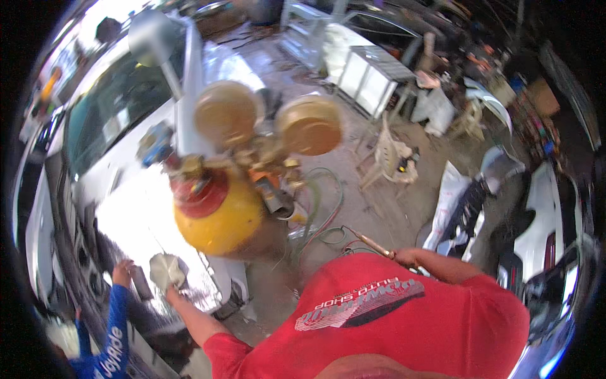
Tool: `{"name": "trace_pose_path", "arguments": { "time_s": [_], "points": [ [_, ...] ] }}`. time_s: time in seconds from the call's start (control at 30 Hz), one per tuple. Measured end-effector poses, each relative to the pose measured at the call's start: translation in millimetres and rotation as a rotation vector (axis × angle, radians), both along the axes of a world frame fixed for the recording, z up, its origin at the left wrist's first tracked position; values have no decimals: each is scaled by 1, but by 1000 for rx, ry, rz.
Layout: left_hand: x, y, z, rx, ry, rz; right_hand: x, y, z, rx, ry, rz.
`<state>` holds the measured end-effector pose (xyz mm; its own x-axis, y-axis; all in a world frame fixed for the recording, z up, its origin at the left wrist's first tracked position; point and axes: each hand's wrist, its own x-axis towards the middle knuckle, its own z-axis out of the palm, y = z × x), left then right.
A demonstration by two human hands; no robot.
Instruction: The person handles a welding torch and a metal disc near a white car, then works on a detached car bumper with a wrench and fasteners. They remove and install fasteners on the bumper while another person assists.
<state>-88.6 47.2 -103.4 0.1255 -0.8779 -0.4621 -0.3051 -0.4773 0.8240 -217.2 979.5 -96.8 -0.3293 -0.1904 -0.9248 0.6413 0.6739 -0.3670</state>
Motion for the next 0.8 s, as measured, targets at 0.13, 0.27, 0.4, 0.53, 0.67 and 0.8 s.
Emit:
{"name": "trace_pose_path", "arguments": {
  "time_s": [0.13,0.27,0.4,0.53,0.67,0.8],
  "points": [
    [4,-3,-4,-133,-145,-49,-10,-18,65,-25,-53,-117],
    [25,-3,31,-457,-4,74,-18,-41,87,-100,-30,-186],
    [47,39,96,-637,-326,83,-80,-20,83,-240,-11,-174],
    [87,139,130,-716,-596,21,-163,15,93,-302,-65,-127],
    [121,270,127,-443,-720,-189,-235,52,112,-454,-1,-106],
    [122,398,84,-211,-1248,-1407,-284,86,147,-568,69,-181]
  ]
}}
